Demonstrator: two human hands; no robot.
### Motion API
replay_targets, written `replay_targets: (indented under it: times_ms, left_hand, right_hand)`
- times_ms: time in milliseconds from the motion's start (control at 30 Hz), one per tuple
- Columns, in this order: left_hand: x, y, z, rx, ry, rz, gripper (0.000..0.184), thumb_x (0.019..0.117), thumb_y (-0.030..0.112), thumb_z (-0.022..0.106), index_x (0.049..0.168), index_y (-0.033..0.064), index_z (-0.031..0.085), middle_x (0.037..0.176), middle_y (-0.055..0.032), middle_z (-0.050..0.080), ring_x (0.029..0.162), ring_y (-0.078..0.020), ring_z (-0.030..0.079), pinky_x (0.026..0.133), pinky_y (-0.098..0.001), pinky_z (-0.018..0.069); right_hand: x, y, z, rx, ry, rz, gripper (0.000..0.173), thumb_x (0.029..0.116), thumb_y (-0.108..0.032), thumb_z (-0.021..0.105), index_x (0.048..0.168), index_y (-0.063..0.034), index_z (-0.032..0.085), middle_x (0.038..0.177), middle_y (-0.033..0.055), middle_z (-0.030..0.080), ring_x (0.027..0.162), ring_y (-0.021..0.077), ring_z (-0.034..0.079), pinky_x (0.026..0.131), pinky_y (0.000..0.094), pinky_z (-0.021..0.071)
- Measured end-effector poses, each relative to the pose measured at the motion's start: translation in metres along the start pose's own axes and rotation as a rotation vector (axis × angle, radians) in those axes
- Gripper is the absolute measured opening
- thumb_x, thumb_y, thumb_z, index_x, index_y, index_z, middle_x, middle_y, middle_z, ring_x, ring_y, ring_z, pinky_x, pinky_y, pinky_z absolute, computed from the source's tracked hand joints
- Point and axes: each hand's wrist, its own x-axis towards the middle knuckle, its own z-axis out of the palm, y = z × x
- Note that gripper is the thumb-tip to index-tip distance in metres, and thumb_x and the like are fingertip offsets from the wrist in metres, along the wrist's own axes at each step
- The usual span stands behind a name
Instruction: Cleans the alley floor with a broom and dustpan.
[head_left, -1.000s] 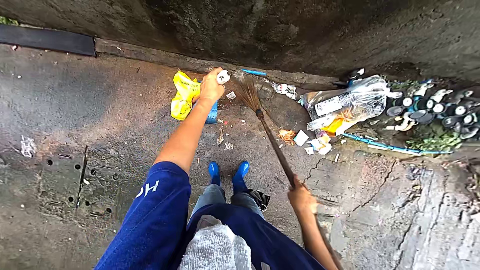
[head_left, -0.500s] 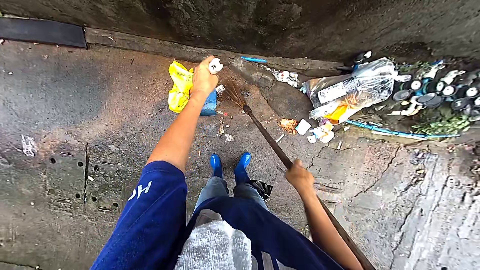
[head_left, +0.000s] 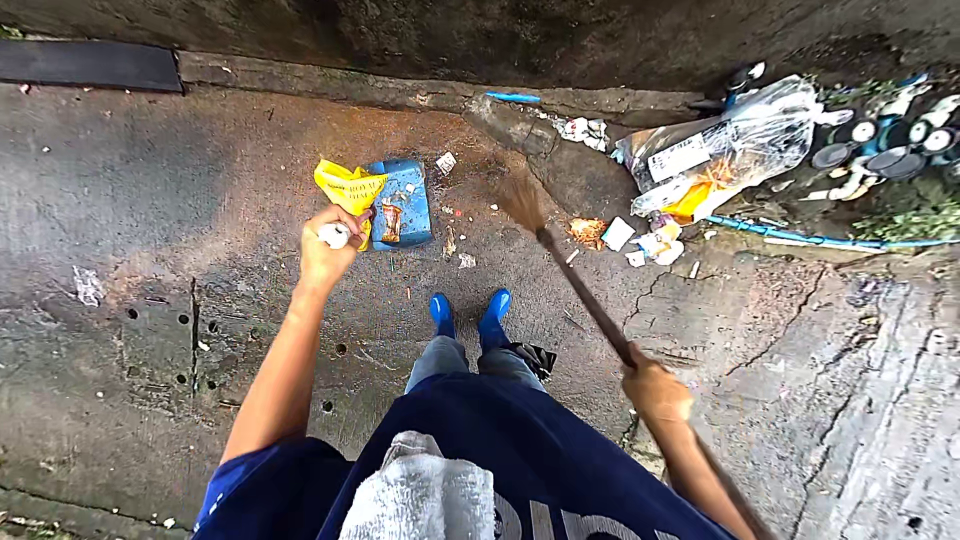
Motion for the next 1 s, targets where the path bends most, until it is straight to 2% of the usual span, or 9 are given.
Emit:
replay_targets:
  times_ms: [133, 267, 333, 433, 533, 633, 733, 833, 1000]
  left_hand:
    - [-0.036, -0.035, 0.042, 0.012, -0.036, -0.060, 0.015, 0.0782, -0.008, 0.069, 0.092, -0.0084, 0.064, 0.096, -0.0189, 0.069, 0.093, -0.0252, 0.068, 0.089, -0.0461, 0.0552]
    - [-0.048, -0.048, 0.028, -0.067, 0.106, -0.079, 0.016, 0.0775, -0.010, 0.069, 0.093, -0.0085, 0.063, 0.096, -0.0148, 0.071, 0.097, -0.0186, 0.069, 0.094, -0.0394, 0.0559]
    - [-0.052, -0.057, 0.017, -0.113, 0.195, -0.107, 0.018, 0.0758, -0.014, 0.068, 0.092, -0.0102, 0.061, 0.096, -0.0156, 0.070, 0.100, -0.0186, 0.069, 0.097, -0.0389, 0.0554]
    - [-0.058, -0.072, 0.004, -0.142, 0.325, -0.116, 0.020, 0.0729, -0.014, 0.069, 0.090, -0.0083, 0.059, 0.094, -0.0108, 0.070, 0.097, -0.0145, 0.069, 0.096, -0.0363, 0.0554]
    - [-0.060, -0.061, -0.011, -0.159, 0.419, -0.140, 0.024, 0.0715, -0.013, 0.069, 0.089, -0.0014, 0.056, 0.090, -0.0032, 0.070, 0.094, -0.0097, 0.069, 0.094, -0.0329, 0.0569]
    - [-0.056, -0.049, 0.000, -0.126, 0.521, -0.202, 0.025, 0.0719, -0.014, 0.071, 0.092, -0.0066, 0.058, 0.092, -0.0090, 0.069, 0.093, -0.0124, 0.068, 0.091, -0.0329, 0.0567]
    - [-0.044, -0.059, 0.019, -0.093, 0.560, -0.261, 0.023, 0.0738, -0.012, 0.071, 0.094, -0.0069, 0.060, 0.091, -0.0107, 0.068, 0.088, -0.0134, 0.067, 0.084, -0.0332, 0.0573]
    - [-0.037, -0.063, 0.027, -0.107, 0.549, -0.264, 0.022, 0.0739, -0.011, 0.070, 0.094, -0.0056, 0.061, 0.089, -0.0097, 0.069, 0.086, -0.0118, 0.067, 0.082, -0.0322, 0.0564]
    - [-0.016, -0.052, 0.004, -0.131, 0.562, -0.205, 0.023, 0.0723, -0.013, 0.070, 0.091, -0.0034, 0.060, 0.090, -0.0072, 0.069, 0.087, -0.0106, 0.068, 0.083, -0.0313, 0.0571]
  right_hand:
    - [0.003, -0.021, 0.033, -0.101, -0.266, -0.098, 0.057, 0.1078, -0.027, 0.052, 0.162, -0.0286, 0.036, 0.142, 0.0244, 0.061, 0.126, 0.0482, 0.061, 0.099, 0.0693, 0.0468]
    - [0.010, 0.018, -0.030, 0.027, -0.092, -0.262, 0.049, 0.1049, -0.026, 0.060, 0.153, -0.0241, 0.054, 0.129, 0.0294, 0.067, 0.116, 0.0566, 0.062, 0.094, 0.0790, 0.0430]
    - [0.013, 0.020, -0.069, 0.001, 0.028, -0.294, 0.048, 0.1047, -0.026, 0.060, 0.152, -0.0248, 0.055, 0.124, 0.0324, 0.068, 0.112, 0.0595, 0.062, 0.090, 0.0805, 0.0426]
    - [0.029, -0.028, -0.105, -0.055, 0.160, -0.263, 0.047, 0.1072, -0.025, 0.057, 0.154, -0.0199, 0.053, 0.124, 0.0363, 0.065, 0.113, 0.0613, 0.060, 0.090, 0.0788, 0.0420]
    - [0.081, -0.103, -0.093, -0.082, 0.238, -0.203, 0.051, 0.1076, -0.024, 0.054, 0.157, -0.0153, 0.046, 0.127, 0.0388, 0.062, 0.112, 0.0622, 0.061, 0.086, 0.0775, 0.0458]
    - [0.117, -0.139, -0.088, -0.233, 0.177, -0.280, 0.053, 0.1031, -0.019, 0.058, 0.154, -0.0123, 0.047, 0.127, 0.0380, 0.062, 0.112, 0.0611, 0.061, 0.083, 0.0772, 0.0476]
    - [0.107, -0.095, -0.118, -0.253, 0.139, -0.421, 0.045, 0.1038, -0.028, 0.062, 0.148, -0.0231, 0.058, 0.115, 0.0353, 0.068, 0.104, 0.0618, 0.063, 0.079, 0.0804, 0.0446]
    - [0.076, -0.046, -0.148, -0.237, 0.174, -0.372, 0.046, 0.1041, -0.032, 0.063, 0.150, -0.0346, 0.056, 0.116, 0.0347, 0.068, 0.106, 0.0627, 0.062, 0.081, 0.0811, 0.0428]
    - [0.051, -0.077, -0.107, -0.115, 0.155, -0.168, 0.048, 0.1090, -0.027, 0.051, 0.156, -0.0169, 0.048, 0.133, 0.0367, 0.061, 0.121, 0.0609, 0.057, 0.095, 0.0773, 0.0419]
